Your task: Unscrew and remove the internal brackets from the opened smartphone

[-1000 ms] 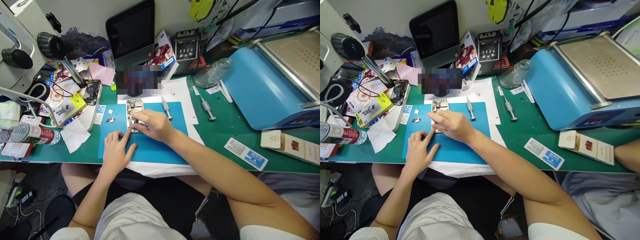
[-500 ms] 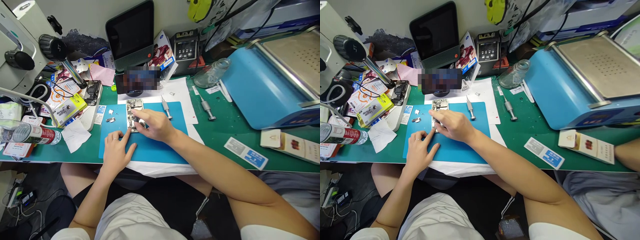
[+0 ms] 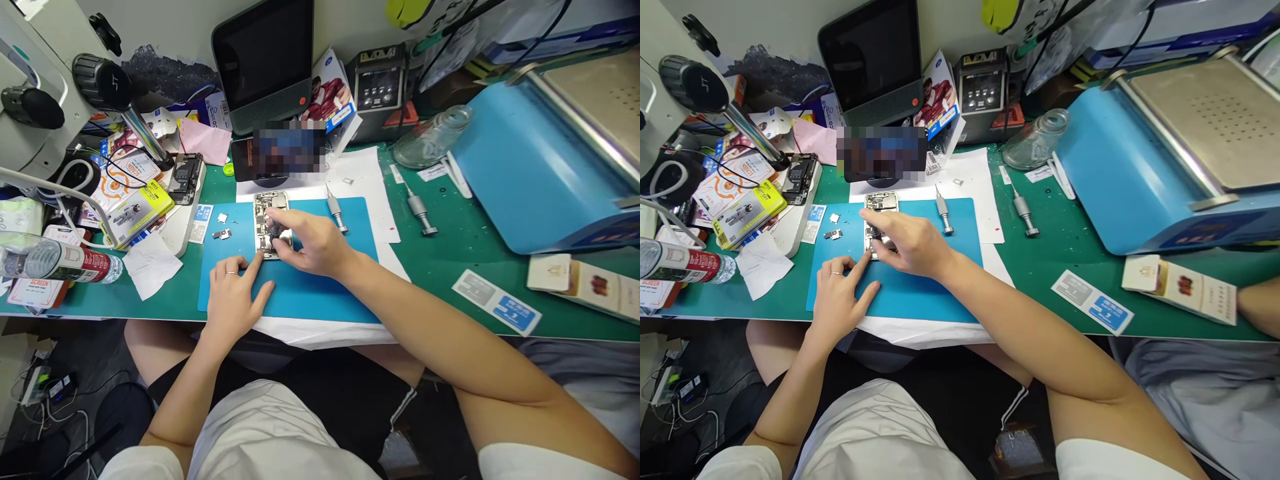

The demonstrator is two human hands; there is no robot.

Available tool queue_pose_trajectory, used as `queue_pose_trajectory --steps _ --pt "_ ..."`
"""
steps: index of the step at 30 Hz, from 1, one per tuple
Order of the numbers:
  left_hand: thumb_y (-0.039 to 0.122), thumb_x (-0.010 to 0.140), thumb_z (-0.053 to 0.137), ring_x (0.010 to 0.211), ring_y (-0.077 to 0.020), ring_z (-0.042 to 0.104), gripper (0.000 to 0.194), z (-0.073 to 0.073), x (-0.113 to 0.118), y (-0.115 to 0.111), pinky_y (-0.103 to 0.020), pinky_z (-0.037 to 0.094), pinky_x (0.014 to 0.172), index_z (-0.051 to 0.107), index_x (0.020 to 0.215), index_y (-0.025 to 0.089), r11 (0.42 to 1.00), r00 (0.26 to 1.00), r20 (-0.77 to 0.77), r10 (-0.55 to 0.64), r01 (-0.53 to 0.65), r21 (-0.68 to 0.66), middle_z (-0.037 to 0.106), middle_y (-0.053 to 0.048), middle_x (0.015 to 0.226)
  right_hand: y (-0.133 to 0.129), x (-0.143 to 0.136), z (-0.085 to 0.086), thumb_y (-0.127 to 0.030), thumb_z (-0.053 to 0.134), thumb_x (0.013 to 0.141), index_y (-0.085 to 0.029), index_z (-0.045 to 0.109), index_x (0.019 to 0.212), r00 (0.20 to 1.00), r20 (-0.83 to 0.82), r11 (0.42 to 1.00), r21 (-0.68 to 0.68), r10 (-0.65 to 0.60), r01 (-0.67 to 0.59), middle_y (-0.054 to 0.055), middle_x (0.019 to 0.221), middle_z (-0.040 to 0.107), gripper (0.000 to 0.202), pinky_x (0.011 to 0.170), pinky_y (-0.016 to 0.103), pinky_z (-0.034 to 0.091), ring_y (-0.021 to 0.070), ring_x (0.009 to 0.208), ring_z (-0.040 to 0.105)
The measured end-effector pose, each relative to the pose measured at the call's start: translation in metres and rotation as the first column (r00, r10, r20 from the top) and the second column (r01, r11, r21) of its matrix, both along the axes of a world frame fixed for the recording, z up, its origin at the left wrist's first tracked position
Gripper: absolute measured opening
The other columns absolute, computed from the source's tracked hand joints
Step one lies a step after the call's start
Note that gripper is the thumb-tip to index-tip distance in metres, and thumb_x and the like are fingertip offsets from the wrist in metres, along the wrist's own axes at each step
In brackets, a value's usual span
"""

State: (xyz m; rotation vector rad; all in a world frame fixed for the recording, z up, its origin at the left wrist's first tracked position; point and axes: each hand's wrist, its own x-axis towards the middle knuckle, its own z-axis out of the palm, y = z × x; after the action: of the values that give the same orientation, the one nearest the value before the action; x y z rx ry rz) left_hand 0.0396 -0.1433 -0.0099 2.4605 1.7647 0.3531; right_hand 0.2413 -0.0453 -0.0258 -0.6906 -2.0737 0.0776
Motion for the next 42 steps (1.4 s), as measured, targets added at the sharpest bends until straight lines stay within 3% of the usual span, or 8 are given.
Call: queue_pose_trajectory --steps 3,9,15,20,25,35,42 --pt "0.049 0.103 0.053 0.106 -0.0296 0.05 0.054 -0.0001 0.0001 -0.0002 -0.042 0.042 0.092 0.056 0.15 0.023 1.0 1.0 0.001 0.0 0.0 0.0 0.056 -0.013 0.116 0.0013 0.0002 -0.0024 -0.03 0.061 0.1 -0.026 0.038 0.152 1.0 -0.02 1.0 0.006 0.019 -0.019 0.007 0.114 0.077 0.057 0.079 0.032 0.065 0.0206 0.095 0.078" --pt "0.049 0.103 0.053 0.107 -0.0296 0.05 0.054 -0.0007 -0.0001 -0.0002 -0.043 0.042 0.092 0.055 0.151 0.023 1.0 1.0 0.004 -0.003 0.003 0.003 0.056 -0.013 0.116 0.0001 -0.0009 0.0016 -0.018 0.051 0.101 -0.026 0.033 0.156 1.0 -0.012 1.0 -0.002 0.013 -0.013 0.006 0.108 0.077 0.059 0.076 0.032 0.065 0.02 0.089 0.077" --pt "0.05 0.103 0.052 0.107 -0.0299 0.049 0.054 -0.0004 -0.0001 -0.0003 -0.044 0.042 0.093 0.055 0.151 0.023 1.0 1.0 -0.002 0.001 -0.001 -0.006 0.056 -0.013 0.117 0.0007 -0.0018 0.0011 -0.024 0.061 0.099 -0.029 0.032 0.157 0.999 -0.019 0.999 0.021 0.027 -0.027 0.006 0.115 0.077 0.065 0.076 0.032 0.066 0.0201 0.091 0.078" --pt "0.049 0.103 0.053 0.107 -0.0298 0.049 0.055 0.0009 -0.0002 -0.0002 -0.043 0.042 0.092 0.054 0.151 0.023 1.0 1.0 0.0 0.001 -0.001 -0.012 0.056 -0.013 0.116 -0.0008 -0.0028 0.0025 -0.014 0.052 0.098 -0.025 0.029 0.158 1.0 0.004 1.0 0.007 0.011 -0.011 0.007 0.112 0.077 0.066 0.077 0.031 0.066 0.0197 0.091 0.077" --pt "0.048 0.103 0.054 0.107 -0.0297 0.049 0.054 0.0007 -0.0005 0.0 -0.044 0.042 0.093 0.055 0.151 0.023 1.0 1.0 0.007 0.001 -0.001 -0.011 0.056 -0.013 0.117 0.0001 -0.003 0.0031 -0.022 0.061 0.099 -0.026 0.03 0.158 1.0 0.002 1.0 0.027 0.015 -0.015 0.007 0.113 0.077 0.067 0.073 0.031 0.066 0.0195 0.087 0.077" --pt "0.047 0.104 0.053 0.107 -0.0293 0.05 0.052 0.0005 -0.0014 -0.0017 -0.043 0.043 0.092 0.056 0.15 0.022 1.0 0.999 0.035 -0.002 0.001 0.009 0.057 -0.013 0.117 -0.0031 -0.004 -0.001 -0.02 0.054 0.1 -0.028 0.036 0.154 0.986 -0.159 0.953 -0.286 0.052 -0.097 0.003 0.106 0.074 0.057 0.073 0.026 0.066 0.0139 0.078 0.073" --pt "0.044 0.104 0.053 0.111 -0.0294 0.053 0.047 -0.0002 -0.0032 -0.0045 -0.042 0.045 0.093 0.06 0.144 0.02 0.999 0.994 0.103 -0.032 0.028 0.039 0.061 -0.014 0.124 -0.0028 -0.0027 -0.0014 -0.021 0.054 0.101 -0.029 0.038 0.153 0.97 -0.242 0.94 -0.321 0.036 -0.115 0.004 0.109 0.073 0.055 0.078 0.031 0.068 0.0159 0.082 0.073"
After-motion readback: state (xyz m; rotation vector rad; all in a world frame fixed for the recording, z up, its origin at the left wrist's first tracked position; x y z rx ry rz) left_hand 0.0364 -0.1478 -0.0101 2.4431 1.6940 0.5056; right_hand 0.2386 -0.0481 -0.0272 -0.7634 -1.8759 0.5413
